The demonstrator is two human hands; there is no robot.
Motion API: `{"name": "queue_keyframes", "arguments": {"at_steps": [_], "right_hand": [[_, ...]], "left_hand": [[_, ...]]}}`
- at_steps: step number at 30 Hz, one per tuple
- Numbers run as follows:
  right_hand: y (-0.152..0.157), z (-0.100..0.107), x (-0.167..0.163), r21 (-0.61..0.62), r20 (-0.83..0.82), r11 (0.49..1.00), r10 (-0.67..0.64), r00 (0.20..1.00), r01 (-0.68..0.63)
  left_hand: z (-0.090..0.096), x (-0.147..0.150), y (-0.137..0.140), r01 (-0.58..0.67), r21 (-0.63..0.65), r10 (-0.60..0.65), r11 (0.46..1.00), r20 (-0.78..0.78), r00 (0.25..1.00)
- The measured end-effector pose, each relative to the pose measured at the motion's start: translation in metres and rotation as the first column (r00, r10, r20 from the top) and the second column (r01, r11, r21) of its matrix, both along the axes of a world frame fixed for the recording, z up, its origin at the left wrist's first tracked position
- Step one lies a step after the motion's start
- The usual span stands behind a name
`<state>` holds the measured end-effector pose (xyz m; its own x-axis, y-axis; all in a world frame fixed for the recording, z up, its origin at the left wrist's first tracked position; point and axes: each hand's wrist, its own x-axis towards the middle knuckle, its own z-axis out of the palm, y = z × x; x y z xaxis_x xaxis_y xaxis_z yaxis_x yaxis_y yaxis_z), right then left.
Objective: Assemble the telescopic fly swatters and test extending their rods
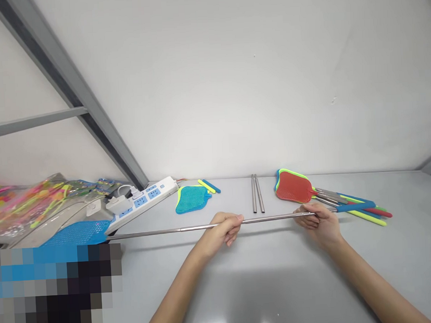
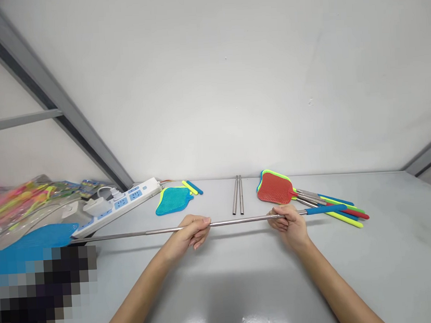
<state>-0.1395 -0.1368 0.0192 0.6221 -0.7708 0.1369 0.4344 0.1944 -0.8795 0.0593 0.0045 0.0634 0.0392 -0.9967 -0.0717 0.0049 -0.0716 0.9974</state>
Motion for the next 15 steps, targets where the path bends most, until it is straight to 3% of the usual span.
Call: {"name": "queue_keyframes", "arguments": {"at_steps": [7, 15], "right_hand": [[0.001, 0.008, -0.004, -0.018, 0.031, 0.999, -0.033, 0.999, 0.034], [0.005, 0.006, -0.001, -0.037, 0.018, 0.999, -0.006, 1.000, 0.006]], "left_hand": [[0.012, -0.008, 0.004, 0.009, -0.002, -0.009, 1.000, 0.068, 0.998], [0.013, 0.002, 0.005, 0.004, -0.015, -0.002, 1.000, 0.073, 0.997]]}}
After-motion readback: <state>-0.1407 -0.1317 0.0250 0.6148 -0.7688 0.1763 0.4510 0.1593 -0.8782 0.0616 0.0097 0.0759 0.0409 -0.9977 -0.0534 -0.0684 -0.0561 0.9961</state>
